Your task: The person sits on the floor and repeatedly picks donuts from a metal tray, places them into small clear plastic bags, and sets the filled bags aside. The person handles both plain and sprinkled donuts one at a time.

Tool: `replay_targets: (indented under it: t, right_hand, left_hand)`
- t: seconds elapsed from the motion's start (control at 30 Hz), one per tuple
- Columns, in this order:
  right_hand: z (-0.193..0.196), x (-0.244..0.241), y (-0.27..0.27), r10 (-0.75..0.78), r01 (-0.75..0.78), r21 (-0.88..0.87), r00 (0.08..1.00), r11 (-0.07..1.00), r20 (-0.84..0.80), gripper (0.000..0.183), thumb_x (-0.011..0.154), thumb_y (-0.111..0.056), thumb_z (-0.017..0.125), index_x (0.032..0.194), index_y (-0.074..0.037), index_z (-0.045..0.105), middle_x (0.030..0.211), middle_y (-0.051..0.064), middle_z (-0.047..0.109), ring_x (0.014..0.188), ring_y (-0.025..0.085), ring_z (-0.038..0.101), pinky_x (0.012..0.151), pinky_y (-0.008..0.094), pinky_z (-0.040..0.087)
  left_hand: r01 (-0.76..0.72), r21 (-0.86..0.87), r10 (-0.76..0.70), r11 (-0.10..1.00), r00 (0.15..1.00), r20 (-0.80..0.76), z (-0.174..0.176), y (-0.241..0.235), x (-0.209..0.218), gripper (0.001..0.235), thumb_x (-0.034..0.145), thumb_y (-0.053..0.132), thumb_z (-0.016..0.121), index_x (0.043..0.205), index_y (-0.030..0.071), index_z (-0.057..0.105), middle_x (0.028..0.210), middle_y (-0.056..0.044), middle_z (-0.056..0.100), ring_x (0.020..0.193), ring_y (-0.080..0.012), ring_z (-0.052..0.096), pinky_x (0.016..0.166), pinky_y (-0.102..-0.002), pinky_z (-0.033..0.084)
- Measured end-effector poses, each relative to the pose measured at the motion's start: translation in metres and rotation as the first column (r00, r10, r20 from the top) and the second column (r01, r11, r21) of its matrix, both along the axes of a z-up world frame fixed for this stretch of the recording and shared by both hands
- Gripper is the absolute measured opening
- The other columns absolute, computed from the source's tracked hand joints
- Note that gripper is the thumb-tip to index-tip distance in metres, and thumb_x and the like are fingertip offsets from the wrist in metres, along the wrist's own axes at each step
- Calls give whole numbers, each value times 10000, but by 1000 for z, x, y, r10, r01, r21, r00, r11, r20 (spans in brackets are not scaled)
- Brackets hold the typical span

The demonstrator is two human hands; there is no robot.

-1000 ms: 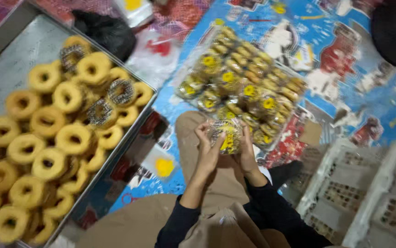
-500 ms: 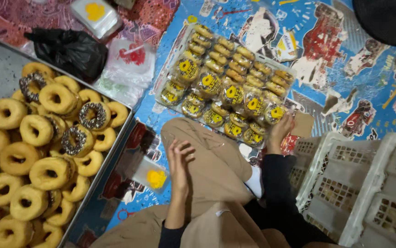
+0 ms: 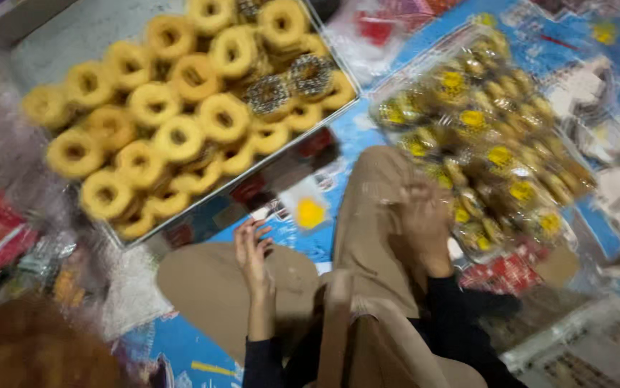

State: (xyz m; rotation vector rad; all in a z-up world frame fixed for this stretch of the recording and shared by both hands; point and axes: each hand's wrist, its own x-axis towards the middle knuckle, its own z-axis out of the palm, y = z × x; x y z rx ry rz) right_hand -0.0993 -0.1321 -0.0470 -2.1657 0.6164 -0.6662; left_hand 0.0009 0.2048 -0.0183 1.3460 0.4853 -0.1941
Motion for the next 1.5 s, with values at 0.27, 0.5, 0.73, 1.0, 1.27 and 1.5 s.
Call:
replay_targets:
  t: [0.27,0.5,0.73,1.0,1.27,1.5]
  right_hand:
    - [-111,190,148,609,-812,-383,583,440,-537,256,687,-247,761,886,-88,729,920,159,705,911,354,683,788,482,524]
    - [-126,182,143,574,-878,-435,465,200,-674,136,763,-168,701,888,-135,740,961,70,718,956,241,690,964,478,441]
    - [0,92,113,623,-806,-464,583,367,-521,307,859,-141,591,1136,-129,723,1039,59,737,1041,251,665,1095,581,329]
    - [134,114,180,862,-909,-76,413,409,-293,675,828,-453,739,1317,0,634,1266,233,693,1200,350,635,1107,515,373]
    - [208,312,196,551,-642,-610,749,465,-368,626,665,-618,861,753,-13,731,731,199,691,652,385,686,576,473,538]
    - [221,310,166,668,-778,-349,628,523,-399,512,797,-479,872,777,12,728,762,184,727,723,335,713,707,422,566]
  left_hand:
    - [-78,64,67,995,984,163,17,91,-27,251,1064,223,546,1165,31,671,1097,-85,708,964,-141,673,796,-271,527]
    - [-46,92,43,995,999,34,-53,60,-9,290,1075,231,573,1186,-12,686,1063,-150,719,976,-191,684,864,-315,555]
    - [400,434,-545,807,787,289,-79,-78,6,420,1004,129,503,1383,94,680,1397,-134,708,1299,-197,658,1142,-354,532]
    - [-134,-745,383,653,908,172,-64,-22,21,451,1031,248,670,1319,-32,463,1287,-207,487,1181,-261,424,977,-417,401]
    - [-444,-883,635,152,729,-257,-57,92,53,211,953,285,728,1037,99,675,1015,-124,724,961,-253,687,872,-430,578]
    - [-559,-829,486,-25,718,-498,-7,77,53,372,892,358,743,1065,42,648,1137,-231,665,1110,-368,637,975,-551,549]
